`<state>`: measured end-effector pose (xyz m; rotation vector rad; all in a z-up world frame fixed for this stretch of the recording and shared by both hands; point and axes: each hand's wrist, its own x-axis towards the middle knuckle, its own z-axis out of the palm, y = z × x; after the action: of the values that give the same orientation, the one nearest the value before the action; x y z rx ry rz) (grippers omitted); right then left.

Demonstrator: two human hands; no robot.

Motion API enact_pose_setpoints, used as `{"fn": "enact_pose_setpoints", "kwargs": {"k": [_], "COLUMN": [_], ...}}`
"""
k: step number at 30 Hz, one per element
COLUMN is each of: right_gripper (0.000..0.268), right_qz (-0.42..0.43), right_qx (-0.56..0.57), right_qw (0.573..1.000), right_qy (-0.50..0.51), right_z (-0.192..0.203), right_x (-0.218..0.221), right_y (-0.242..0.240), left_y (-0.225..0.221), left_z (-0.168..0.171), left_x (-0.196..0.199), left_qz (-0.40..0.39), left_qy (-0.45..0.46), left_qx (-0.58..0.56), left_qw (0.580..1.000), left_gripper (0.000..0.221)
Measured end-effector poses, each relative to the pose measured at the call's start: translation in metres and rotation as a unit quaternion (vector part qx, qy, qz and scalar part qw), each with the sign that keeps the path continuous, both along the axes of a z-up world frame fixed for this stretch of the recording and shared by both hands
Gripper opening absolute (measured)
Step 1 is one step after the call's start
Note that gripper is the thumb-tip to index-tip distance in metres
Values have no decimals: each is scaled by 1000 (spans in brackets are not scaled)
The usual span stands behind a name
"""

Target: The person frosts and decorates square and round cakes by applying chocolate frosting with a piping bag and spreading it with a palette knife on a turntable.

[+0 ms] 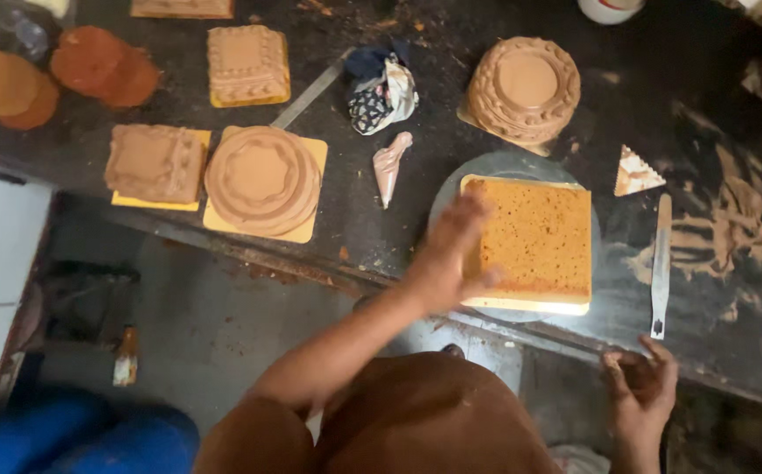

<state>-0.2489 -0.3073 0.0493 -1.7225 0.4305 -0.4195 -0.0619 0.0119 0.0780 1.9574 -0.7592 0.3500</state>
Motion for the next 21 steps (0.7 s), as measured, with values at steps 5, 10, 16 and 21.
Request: {"fn": "enact_pose_setpoints", "kwargs": {"k": [5, 10, 16, 21], "right_gripper": [42, 49, 66, 48], "right_qz": [-60, 11, 12, -21], "right_qx": [-45, -68, -141, -154], "right_qw": [995, 997, 990, 988], "right_qy": [66, 21, 13, 21], "right_z": [-34, -55, -83, -55], "right_x": [-36, -47, -46, -36], "right_y": [-7, -8, -25, 8], "left_y": [56, 81, 100, 109], "left_z": [-60, -101, -111, 5], "left_x": [161, 275, 310, 173], "left_qz": [273, 410, 371, 283], "left_qy": [-5, 6, 116, -27], "left_qx": [-25, 169, 141, -162], "left_qw": [962, 896, 911, 945], "left_gripper": [66, 109, 43, 20]}}
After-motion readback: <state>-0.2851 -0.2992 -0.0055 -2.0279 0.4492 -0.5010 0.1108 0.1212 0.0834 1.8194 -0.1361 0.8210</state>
